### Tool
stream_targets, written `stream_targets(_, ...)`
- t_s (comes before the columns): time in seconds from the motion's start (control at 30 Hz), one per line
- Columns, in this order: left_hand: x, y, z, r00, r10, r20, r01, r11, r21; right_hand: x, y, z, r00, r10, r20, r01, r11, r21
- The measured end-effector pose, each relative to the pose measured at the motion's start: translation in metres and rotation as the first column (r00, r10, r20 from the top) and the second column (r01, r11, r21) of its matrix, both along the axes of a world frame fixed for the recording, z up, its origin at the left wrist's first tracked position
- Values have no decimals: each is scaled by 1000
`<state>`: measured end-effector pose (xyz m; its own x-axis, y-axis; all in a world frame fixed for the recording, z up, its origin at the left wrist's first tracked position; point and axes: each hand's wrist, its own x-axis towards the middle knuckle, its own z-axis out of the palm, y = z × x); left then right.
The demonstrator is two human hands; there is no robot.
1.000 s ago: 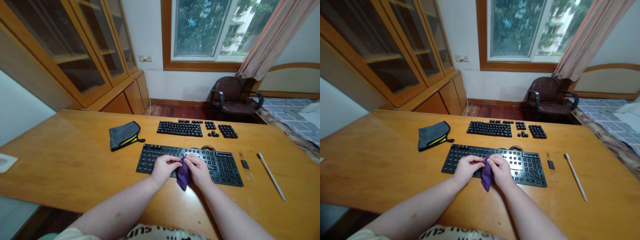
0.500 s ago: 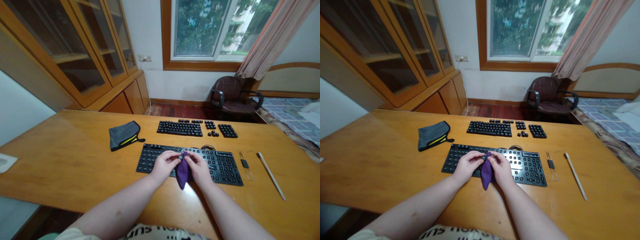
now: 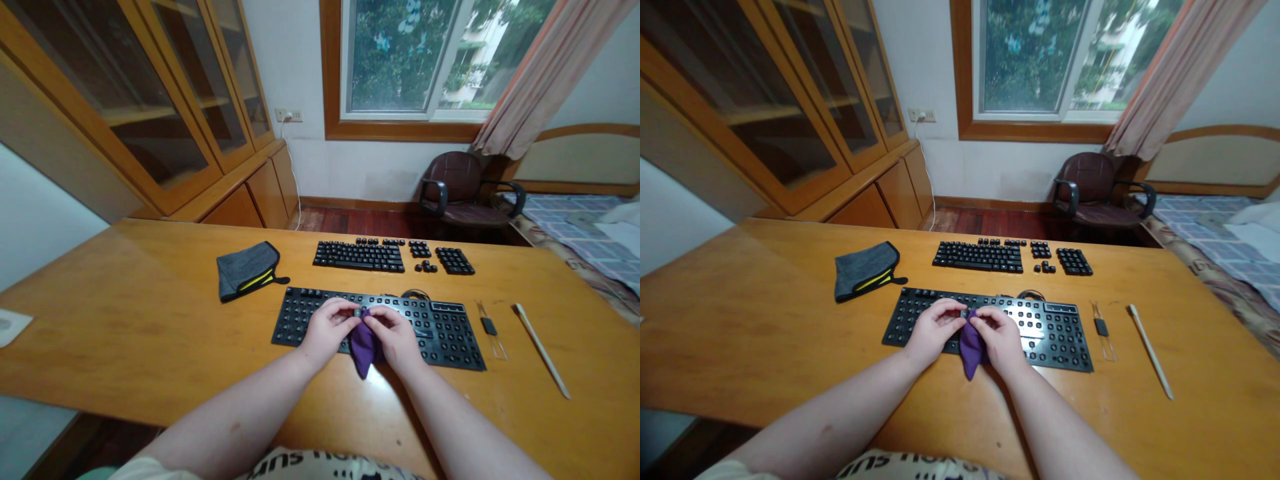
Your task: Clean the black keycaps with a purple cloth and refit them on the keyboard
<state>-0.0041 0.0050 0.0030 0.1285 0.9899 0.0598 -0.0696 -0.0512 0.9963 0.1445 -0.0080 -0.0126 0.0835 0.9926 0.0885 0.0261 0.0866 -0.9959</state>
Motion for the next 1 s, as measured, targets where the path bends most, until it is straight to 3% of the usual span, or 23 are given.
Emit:
stream_targets(0.17, 2, 0, 3, 998, 6, 58, 2, 991, -135, 3, 2, 0, 998, -59, -2, 59, 998, 3)
stream_targets(0.5, -1, 1, -7, 999, 45, -1, -45, 989, -139, 5, 0, 2, 989, 140, 55, -143, 989, 43)
stream_targets(1.0, 0, -4, 2, 998, 50, -23, -53, 986, -158, 7, 2, 1, 999, 43, 33, -44, 998, 45)
